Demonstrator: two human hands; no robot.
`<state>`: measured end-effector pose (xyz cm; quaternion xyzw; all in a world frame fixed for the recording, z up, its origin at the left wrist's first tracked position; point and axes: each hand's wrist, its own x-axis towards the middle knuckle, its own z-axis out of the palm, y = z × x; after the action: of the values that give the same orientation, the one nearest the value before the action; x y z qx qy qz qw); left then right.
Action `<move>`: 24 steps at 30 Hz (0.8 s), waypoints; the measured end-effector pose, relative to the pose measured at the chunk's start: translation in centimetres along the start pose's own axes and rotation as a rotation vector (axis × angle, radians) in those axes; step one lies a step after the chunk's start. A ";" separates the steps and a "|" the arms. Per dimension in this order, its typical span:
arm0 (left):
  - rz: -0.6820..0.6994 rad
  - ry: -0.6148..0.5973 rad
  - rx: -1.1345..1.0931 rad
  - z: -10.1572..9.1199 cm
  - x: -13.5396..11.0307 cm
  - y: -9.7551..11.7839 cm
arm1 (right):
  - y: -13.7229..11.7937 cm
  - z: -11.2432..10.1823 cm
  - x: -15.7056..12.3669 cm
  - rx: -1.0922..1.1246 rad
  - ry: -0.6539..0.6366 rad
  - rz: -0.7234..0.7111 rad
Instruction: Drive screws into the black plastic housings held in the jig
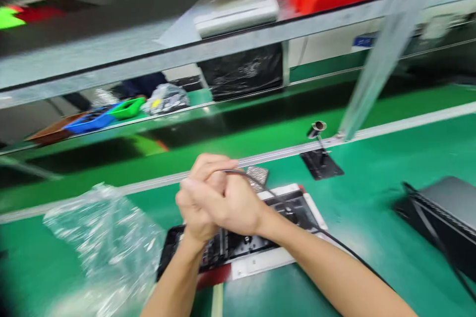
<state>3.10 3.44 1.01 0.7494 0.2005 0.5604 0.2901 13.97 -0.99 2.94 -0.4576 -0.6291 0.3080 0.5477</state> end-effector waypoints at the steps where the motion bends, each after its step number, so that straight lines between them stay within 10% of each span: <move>1: 0.023 0.019 -0.010 0.3 0.2 -0.1 | 0.2 -0.1 0.1 0.024 -0.041 -0.026; 24: 0.224 0.083 0.058 1.1 1.7 1.3 | -0.1 0.3 0.7 0.181 0.013 -0.151</move>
<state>4.56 3.25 2.88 0.7515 0.1436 0.6136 0.1953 13.67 -0.38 3.29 -0.3596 -0.6278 0.3183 0.6126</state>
